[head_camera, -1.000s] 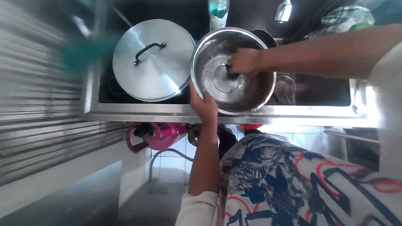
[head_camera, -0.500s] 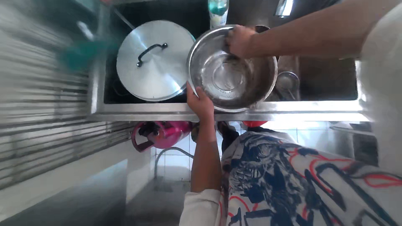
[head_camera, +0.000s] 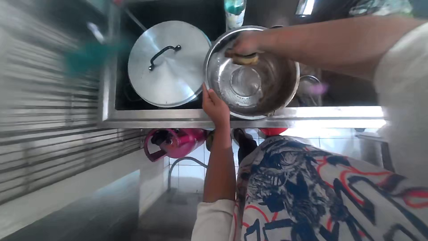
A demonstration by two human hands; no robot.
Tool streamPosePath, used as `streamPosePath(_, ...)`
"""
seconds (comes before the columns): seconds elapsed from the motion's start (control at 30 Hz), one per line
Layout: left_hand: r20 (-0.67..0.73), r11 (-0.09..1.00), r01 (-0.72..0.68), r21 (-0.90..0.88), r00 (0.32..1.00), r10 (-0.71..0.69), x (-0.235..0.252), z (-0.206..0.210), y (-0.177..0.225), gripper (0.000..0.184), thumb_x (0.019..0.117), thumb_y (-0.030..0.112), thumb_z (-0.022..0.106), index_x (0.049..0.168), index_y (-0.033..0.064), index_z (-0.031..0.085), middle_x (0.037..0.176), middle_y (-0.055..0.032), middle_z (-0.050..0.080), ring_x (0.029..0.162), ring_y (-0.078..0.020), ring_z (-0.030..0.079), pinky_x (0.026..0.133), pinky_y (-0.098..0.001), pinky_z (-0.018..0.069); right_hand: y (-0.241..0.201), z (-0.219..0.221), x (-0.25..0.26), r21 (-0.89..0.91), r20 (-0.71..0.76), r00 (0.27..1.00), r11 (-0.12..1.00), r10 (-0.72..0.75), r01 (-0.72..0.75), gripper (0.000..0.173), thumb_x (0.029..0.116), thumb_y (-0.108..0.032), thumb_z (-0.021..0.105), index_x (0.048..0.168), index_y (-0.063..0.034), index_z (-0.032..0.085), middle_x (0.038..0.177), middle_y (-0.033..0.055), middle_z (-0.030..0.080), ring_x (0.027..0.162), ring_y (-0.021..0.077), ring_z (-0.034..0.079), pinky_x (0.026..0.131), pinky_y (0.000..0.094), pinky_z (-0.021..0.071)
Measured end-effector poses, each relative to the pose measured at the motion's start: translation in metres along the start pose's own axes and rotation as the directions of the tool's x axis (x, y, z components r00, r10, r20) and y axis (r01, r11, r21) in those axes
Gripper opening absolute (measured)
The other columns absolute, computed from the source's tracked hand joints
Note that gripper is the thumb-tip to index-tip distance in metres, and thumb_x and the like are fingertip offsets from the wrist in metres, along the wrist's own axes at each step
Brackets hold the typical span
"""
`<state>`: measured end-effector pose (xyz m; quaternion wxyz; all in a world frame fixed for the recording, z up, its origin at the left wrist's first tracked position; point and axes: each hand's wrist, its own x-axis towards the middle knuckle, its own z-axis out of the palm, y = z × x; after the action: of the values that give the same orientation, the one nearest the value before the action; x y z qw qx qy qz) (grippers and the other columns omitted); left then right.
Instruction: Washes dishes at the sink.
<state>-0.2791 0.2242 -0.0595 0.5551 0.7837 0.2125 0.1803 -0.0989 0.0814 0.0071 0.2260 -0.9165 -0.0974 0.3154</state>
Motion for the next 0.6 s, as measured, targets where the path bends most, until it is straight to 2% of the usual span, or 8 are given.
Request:
streamPosePath(0.07, 0.0, 1.0, -0.022, 0.006, 1.0, 0.022, 0.002, 0.002, -0.001, 0.042, 0.1109, 0.01, 0.037, 0.148, -0.0054, 0.049, 0.131, -0.0231, 0.066, 0.117, -0.0161, 0.066, 0.104, -0.0278, 0.0492, -0.026, 0.011, -0.004, 0.264, 0.023, 0.998, 0.963, 0.057, -0.061, 0.04, 0.1084, -0.032, 0.048, 0.121, 0.0016, 0.067, 0.122, 0.0218, 0.065, 0.112, 0.0334, 0.063, 0.097, 0.0574, 0.0479)
streamPosePath(0.13, 0.002, 0.999, -0.027, 0.016, 1.0, 0.027, 0.002, 0.002, -0.004, 0.042, 0.1107, 0.009, 0.036, 0.147, -0.0065, 0.049, 0.131, -0.0247, 0.065, 0.119, -0.0197, 0.066, 0.105, -0.0309, 0.0485, -0.041, 0.04, -0.018, 0.382, 0.114, 0.993, 0.923, 0.01, -0.053, 0.038, 0.1085, -0.029, 0.047, 0.115, 0.0035, 0.066, 0.11, 0.0195, 0.065, 0.095, 0.028, 0.063, 0.085, 0.05, 0.0513)
streamPosePath(0.17, -0.007, 0.999, -0.032, 0.013, 0.999, 0.032, 0.003, 0.003, -0.004, 0.042, 0.1107, 0.009, 0.035, 0.147, -0.0069, 0.049, 0.133, -0.0248, 0.065, 0.122, -0.0203, 0.065, 0.107, -0.0312, 0.0474, -0.042, 0.056, -0.024, 0.335, 0.171, 0.984, 0.942, -0.059, -0.002, 0.04, 0.1076, -0.029, 0.051, 0.11, 0.0073, 0.067, 0.109, 0.0235, 0.066, 0.098, 0.0326, 0.064, 0.088, 0.0549, 0.0507)
streamPosePath(0.23, -0.029, 0.999, -0.028, -0.031, 0.999, 0.027, 0.001, 0.003, -0.004, 0.041, 0.1104, 0.008, 0.036, 0.146, -0.0077, 0.05, 0.137, -0.0236, 0.062, 0.126, -0.018, 0.062, 0.11, -0.0289, 0.0447, -0.026, 0.091, -0.029, 0.099, 0.271, 0.944, 0.981, -0.188, 0.167, 0.042, 0.1013, -0.034, 0.061, 0.09, 0.0057, 0.068, 0.092, 0.0226, 0.068, 0.088, 0.0364, 0.066, 0.078, 0.0612, 0.0504)
streamPosePath(0.37, -0.07, 0.994, -0.056, -0.095, 0.996, 0.05, -0.003, 0.006, -0.005, 0.04, 0.11, 0.006, 0.035, 0.143, -0.0101, 0.051, 0.139, -0.0235, 0.061, 0.126, -0.0153, 0.061, 0.109, -0.0259, 0.0446, 0.004, 0.079, -0.042, -0.228, 0.514, 0.857, 0.969, 0.034, 0.098, 0.034, 0.1008, -0.026, 0.064, 0.096, 0.0073, 0.07, 0.1, 0.0251, 0.067, 0.099, 0.0394, 0.064, 0.086, 0.0621, 0.0471)
streamPosePath(0.47, -0.07, 0.993, -0.068, -0.094, 0.996, 0.062, -0.005, 0.008, -0.004, 0.04, 0.1105, 0.007, 0.035, 0.143, -0.0095, 0.051, 0.137, -0.0222, 0.062, 0.124, -0.0129, 0.062, 0.108, -0.0246, 0.0456, 0.007, 0.049, -0.03, 0.051, 0.311, 0.949, 0.997, 0.045, -0.064, 0.032, 0.1047, -0.021, 0.055, 0.106, 0.0084, 0.068, 0.111, 0.0276, 0.066, 0.104, 0.04, 0.063, 0.09, 0.0631, 0.0465)
streamPosePath(0.53, -0.067, 0.993, -0.073, -0.092, 0.995, 0.067, -0.006, 0.009, -0.004, 0.04, 0.1107, 0.008, 0.035, 0.143, -0.0095, 0.051, 0.138, -0.0225, 0.062, 0.125, -0.0133, 0.062, 0.109, -0.0248, 0.0449, -0.011, 0.032, -0.021, 0.259, 0.204, 0.974, 0.954, 0.098, -0.15, 0.04, 0.109, -0.029, 0.046, 0.119, 0.004, 0.067, 0.122, 0.0235, 0.065, 0.11, 0.0347, 0.063, 0.094, 0.0581, 0.0484)
streamPosePath(0.6, -0.067, 0.991, -0.094, -0.096, 0.994, 0.088, -0.007, 0.012, -0.001, 0.04, 0.1104, 0.007, 0.035, 0.142, -0.0099, 0.053, 0.138, -0.022, 0.062, 0.124, -0.0125, 0.062, 0.108, -0.0242, 0.0455, -0.027, 0.038, -0.02, 0.435, 0.195, 0.978, 0.886, 0.08, -0.159, 0.041, 0.1105, -0.031, 0.042, 0.121, 0.0008, 0.065, 0.116, 0.019, 0.064, 0.099, 0.0276, 0.063, 0.084, 0.049, 0.0521)
